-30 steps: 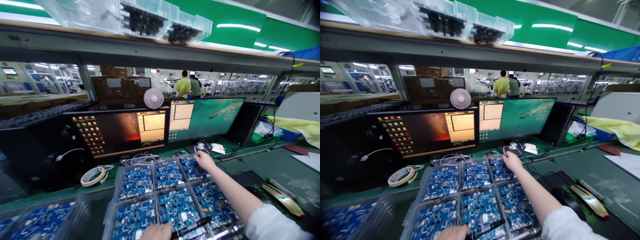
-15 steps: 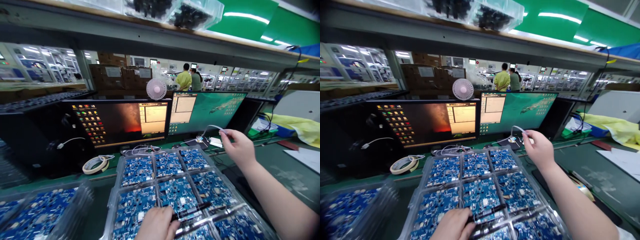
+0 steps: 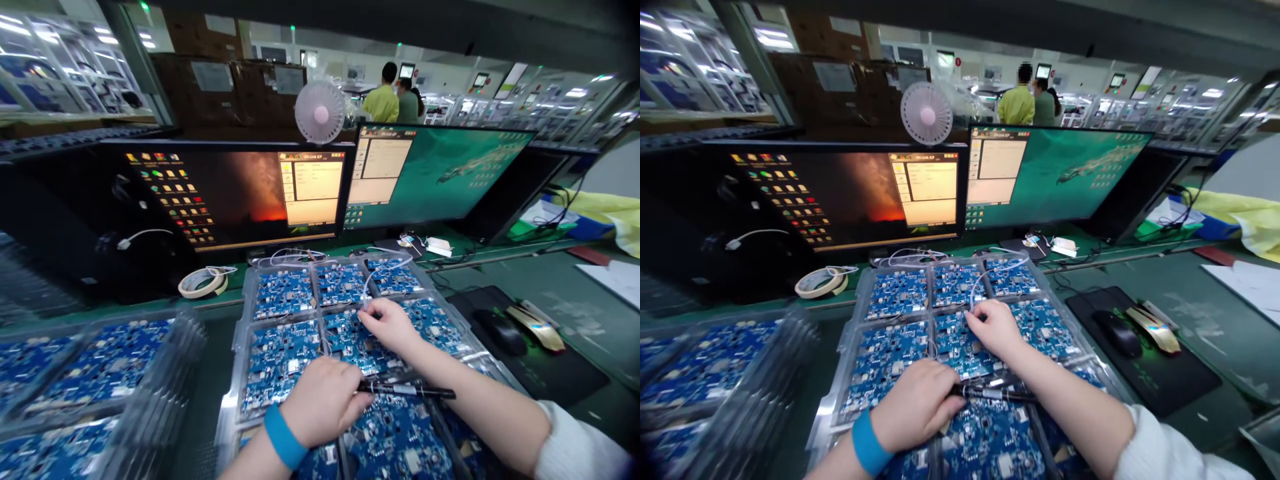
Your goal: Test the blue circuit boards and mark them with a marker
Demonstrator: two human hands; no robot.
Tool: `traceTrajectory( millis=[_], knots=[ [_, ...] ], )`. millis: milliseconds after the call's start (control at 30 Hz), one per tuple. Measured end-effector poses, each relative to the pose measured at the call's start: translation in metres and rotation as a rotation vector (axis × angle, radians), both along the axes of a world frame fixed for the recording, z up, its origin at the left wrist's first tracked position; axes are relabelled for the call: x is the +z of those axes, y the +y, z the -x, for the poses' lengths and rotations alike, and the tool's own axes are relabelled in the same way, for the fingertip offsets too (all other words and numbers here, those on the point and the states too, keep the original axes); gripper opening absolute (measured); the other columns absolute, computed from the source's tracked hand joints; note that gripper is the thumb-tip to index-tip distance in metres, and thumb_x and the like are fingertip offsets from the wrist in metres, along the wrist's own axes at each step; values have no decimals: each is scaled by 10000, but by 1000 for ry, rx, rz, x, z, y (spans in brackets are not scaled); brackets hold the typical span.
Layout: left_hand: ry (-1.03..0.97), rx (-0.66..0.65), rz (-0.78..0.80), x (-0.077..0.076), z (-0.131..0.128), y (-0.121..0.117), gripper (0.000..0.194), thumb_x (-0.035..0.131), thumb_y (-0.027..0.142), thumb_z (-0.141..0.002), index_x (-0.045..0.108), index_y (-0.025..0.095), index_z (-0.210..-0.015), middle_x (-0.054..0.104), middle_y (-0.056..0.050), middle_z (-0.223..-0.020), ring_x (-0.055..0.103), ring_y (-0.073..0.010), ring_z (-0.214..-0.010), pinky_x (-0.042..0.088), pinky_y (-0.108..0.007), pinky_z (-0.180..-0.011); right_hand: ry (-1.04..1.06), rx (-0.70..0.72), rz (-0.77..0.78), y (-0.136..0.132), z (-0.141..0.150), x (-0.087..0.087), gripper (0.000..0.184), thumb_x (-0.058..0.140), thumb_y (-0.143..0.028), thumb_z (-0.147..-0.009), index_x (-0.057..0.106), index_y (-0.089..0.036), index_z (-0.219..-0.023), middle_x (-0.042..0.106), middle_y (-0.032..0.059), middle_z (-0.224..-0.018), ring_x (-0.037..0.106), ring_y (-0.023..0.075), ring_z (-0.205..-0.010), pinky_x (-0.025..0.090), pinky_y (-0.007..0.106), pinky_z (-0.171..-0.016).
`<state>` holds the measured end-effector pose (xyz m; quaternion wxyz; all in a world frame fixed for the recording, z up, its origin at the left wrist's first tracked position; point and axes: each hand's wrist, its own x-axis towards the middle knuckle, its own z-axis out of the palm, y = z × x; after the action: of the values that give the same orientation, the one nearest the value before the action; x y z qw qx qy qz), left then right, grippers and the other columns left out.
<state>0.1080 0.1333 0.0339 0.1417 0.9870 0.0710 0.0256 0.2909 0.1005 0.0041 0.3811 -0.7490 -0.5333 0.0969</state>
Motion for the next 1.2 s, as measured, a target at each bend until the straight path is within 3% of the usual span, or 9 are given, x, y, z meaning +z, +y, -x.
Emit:
traceTrajectory(
  millis=[167,433,700,967,1200],
  knots=[
    [22,-2,7,2,-1,1,195,404,349,-831,491,175,-812,567,-21,-727,524,-189,-671,383,-293,-594,-67,31,52,17,-6,-3,237,484,-320,-734,508,-183,-541,555,-13,-581,504,121,-616,368,224,-617],
    [10,-11,0,1,-2,2,214,394,357,-832,488,171,-782,558,-15,-701,522,-184,-647,382,-288,-580,-114,82,24,14,-8,-11,247,487,-301,-743,483,-180,-529,547,-11,-590,500,116,-617,366,224,-618],
    [20,-3,10,1,-2,2,211,394,358,-835,490,175,-788,558,-11,-707,518,-179,-658,378,-280,-593,-105,92,23,13,-8,-11,239,499,-303,-744,499,-180,-540,562,-5,-629,502,117,-635,365,226,-633],
    [28,1,14,-1,-3,1,225,384,367,-840,479,176,-769,553,-8,-703,517,-180,-657,373,-282,-593,-216,126,132,12,-6,-6,297,484,-355,-761,495,-179,-522,536,-22,-541,477,109,-579,325,234,-669],
    [21,15,-4,-2,-4,1,224,387,370,-838,481,176,-777,555,-9,-698,513,-181,-643,371,-280,-574,-387,149,179,14,3,-3,276,478,-302,-770,530,-170,-534,554,-14,-556,481,106,-589,281,251,-689]
  ],
)
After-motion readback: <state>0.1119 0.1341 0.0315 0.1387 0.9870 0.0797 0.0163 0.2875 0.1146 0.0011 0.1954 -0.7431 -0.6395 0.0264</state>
